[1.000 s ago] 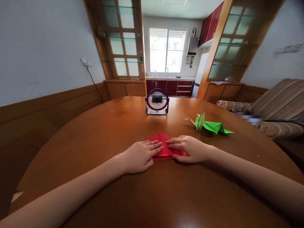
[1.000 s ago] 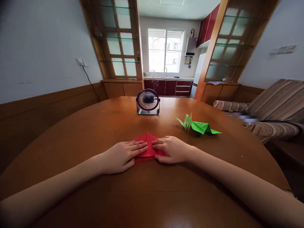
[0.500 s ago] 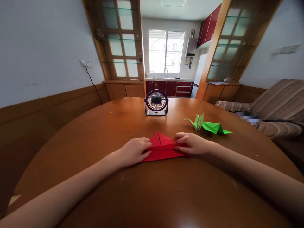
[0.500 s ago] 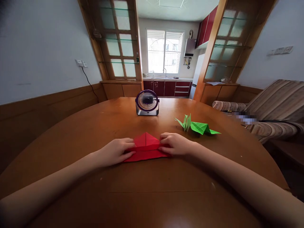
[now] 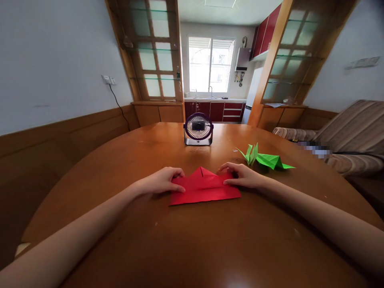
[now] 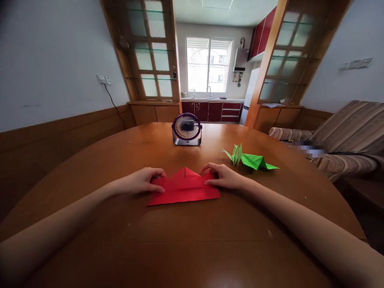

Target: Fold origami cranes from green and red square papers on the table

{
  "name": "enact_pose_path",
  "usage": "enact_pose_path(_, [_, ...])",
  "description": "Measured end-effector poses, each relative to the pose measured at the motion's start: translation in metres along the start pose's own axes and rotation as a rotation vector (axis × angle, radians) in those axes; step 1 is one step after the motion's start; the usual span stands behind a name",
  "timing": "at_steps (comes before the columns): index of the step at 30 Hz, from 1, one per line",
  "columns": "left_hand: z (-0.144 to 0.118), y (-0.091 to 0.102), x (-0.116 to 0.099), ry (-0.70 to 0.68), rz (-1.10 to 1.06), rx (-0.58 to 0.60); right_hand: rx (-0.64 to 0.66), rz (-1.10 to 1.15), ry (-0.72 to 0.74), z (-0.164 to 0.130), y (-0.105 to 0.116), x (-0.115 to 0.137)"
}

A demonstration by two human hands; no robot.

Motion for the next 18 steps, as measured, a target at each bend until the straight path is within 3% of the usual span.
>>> enact_pose_path(5, [-0.001,0.001,0.002,-0.199,0.014,-0.008,0.033,-0.038,0.112,-0.002,-0.002,0.011])
enact_pose_path(9, [-0.005,-0.008,-0.013,-0.346,0.222,0.032,0.037,-0.142,0.136,-0.003,-0.006,0.011])
enact_pose_path(18, [0.002,-0.039,-0.035,-0.336,0.390,-0.083,-0.025,-0.226,0.140,-0.003,-0.009,0.011])
Point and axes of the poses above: each hand's wrist, its own z-axis towards the middle knuckle, its own y-axis out of the back of the hand, x = y × z, the point moved 5 cm from there along z, towards the middle knuckle, and after that the axes turned 5 degrees about x, right-handed, at the moved point
